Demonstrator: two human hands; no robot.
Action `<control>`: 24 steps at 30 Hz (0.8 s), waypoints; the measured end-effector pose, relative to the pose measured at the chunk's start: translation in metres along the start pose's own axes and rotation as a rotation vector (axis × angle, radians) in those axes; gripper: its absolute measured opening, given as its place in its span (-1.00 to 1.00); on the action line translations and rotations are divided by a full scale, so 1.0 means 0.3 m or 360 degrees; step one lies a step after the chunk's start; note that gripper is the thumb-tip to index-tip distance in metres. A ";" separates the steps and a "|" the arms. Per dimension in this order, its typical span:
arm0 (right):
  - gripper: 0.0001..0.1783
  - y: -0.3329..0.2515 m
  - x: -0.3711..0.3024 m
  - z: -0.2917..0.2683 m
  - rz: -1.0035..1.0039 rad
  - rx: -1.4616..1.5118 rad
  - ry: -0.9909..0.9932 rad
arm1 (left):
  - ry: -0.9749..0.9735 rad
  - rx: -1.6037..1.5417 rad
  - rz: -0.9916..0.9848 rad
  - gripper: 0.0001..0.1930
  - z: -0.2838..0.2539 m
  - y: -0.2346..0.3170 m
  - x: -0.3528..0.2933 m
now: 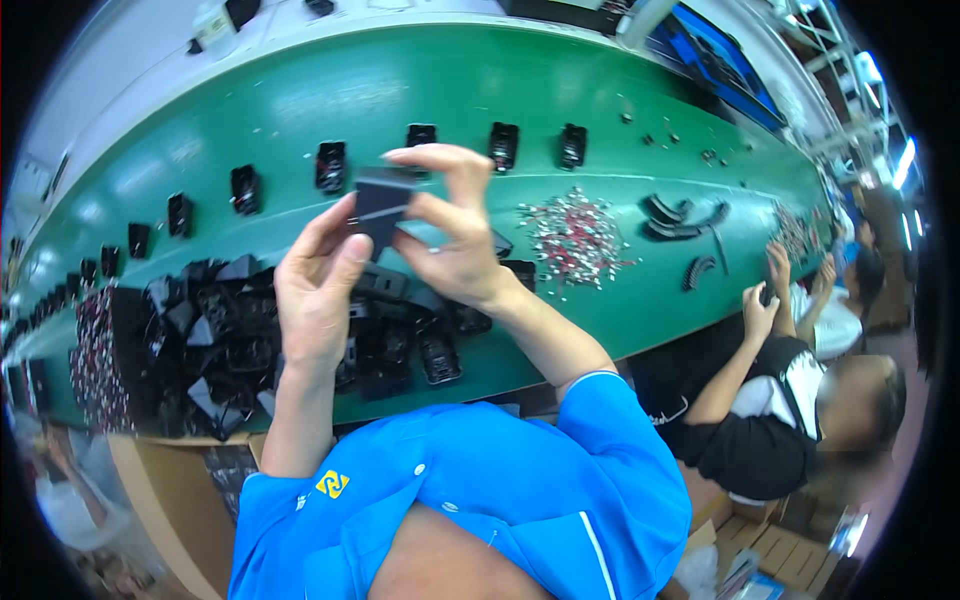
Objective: Manual assembly of small black plastic electronic component housings on an assembly line.
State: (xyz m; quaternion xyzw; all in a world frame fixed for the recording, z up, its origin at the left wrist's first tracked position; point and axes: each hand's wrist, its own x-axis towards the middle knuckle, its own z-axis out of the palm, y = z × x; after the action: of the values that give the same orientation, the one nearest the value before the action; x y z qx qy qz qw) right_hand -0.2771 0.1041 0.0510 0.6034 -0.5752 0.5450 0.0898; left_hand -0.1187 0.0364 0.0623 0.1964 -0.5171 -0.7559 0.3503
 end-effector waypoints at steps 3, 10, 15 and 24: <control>-0.73 0.005 -0.013 -0.025 0.0014 -0.0082 -0.0089 | 0.0091 -0.0138 -0.0103 -0.54 -0.011 -0.039 0.008; -0.70 0.077 -0.020 -0.169 -0.0051 -0.0462 -0.0161 | -0.0021 -0.0087 -0.0164 -0.52 0.139 -0.074 0.034; -0.63 0.409 0.021 -0.564 0.0152 -0.1419 -0.0350 | -0.0556 0.0897 0.0119 -0.44 0.144 -0.100 0.038; -0.62 0.788 -0.032 -0.900 0.0703 -0.2012 -0.1304 | -0.0938 0.1772 0.0288 -0.37 0.215 -0.202 0.046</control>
State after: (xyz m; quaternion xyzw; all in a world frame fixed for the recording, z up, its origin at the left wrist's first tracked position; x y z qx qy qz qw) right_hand -0.6114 0.2320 0.0264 0.4623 -0.8703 -0.1466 0.0864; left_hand -0.1902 0.0812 0.0325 0.0884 -0.9218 -0.3637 0.1011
